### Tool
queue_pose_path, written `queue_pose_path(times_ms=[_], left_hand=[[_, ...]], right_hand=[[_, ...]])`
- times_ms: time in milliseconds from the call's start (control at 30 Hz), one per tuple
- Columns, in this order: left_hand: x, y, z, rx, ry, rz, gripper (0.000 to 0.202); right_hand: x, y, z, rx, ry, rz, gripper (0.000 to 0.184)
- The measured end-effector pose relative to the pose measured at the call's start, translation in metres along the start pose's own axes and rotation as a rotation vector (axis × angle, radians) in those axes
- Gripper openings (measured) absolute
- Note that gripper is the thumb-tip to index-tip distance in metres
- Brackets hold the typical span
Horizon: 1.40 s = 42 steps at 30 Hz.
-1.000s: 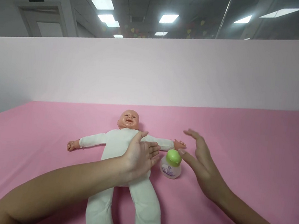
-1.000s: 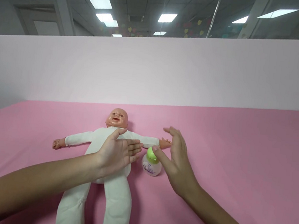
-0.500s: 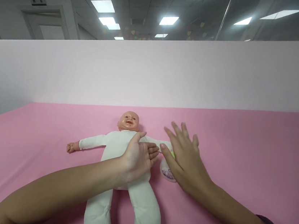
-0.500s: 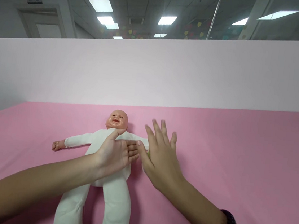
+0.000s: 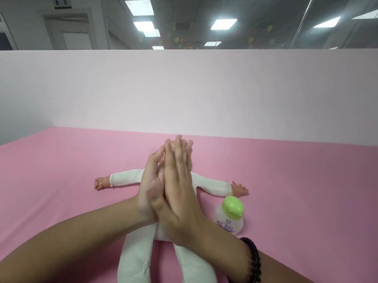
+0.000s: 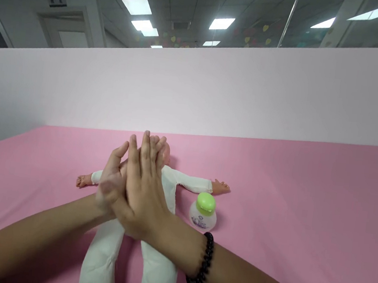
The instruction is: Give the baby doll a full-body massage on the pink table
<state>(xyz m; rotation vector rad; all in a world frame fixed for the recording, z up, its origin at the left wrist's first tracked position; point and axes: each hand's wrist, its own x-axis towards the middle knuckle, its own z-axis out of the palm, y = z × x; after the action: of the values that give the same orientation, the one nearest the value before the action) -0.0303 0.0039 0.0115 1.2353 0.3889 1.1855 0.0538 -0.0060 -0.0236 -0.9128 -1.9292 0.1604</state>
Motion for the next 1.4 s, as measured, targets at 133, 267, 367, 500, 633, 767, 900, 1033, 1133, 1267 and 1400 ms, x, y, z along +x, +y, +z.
queue_pose_path(times_ms=[133,267,367,500,633,767,900,1033,1133,1267,1400], left_hand=[[-0.015,-0.003,-0.033,0.501,-0.138,0.165,0.055],[-0.028,-0.017,-0.082,0.936,-0.222,0.143,0.048],[-0.033,-0.026,-0.109,1.141,-0.419,0.094,0.052],[-0.035,-0.034,-0.119,1.251,-0.455,-0.008,0.064],[-0.040,-0.044,-0.124,1.167,-0.181,-0.196,0.078],[-0.049,-0.051,-0.126,1.077,-0.021,-0.142,0.063],[-0.051,-0.049,-0.123,1.089,-0.255,0.088,0.044],[-0.044,-0.046,-0.124,1.110,-0.297,0.000,0.062],[-0.046,-0.049,-0.128,1.100,-0.142,-0.168,0.077],[-0.052,-0.056,-0.132,1.139,0.011,-0.137,0.070],[-0.051,-0.057,-0.133,1.161,-0.261,0.330,0.048]], right_hand=[[-0.009,0.016,-0.002,0.155,0.047,0.161,0.071],[-0.034,0.039,-0.011,0.127,-0.267,0.278,0.062],[-0.042,0.054,-0.013,0.077,-0.417,0.307,0.057],[-0.038,0.069,-0.009,0.023,-0.526,0.359,0.066],[-0.045,0.076,-0.002,-0.004,-0.433,0.504,0.077],[-0.061,0.074,0.000,-0.005,-0.219,0.510,0.067],[-0.061,0.073,-0.005,0.108,-0.353,0.181,0.045],[-0.050,0.075,-0.008,0.045,-0.471,0.228,0.060],[-0.052,0.076,-0.006,-0.016,-0.417,0.325,0.067],[-0.063,0.078,0.001,-0.077,-0.173,0.310,0.060],[-0.064,0.079,0.002,0.040,-0.137,0.003,0.044]])
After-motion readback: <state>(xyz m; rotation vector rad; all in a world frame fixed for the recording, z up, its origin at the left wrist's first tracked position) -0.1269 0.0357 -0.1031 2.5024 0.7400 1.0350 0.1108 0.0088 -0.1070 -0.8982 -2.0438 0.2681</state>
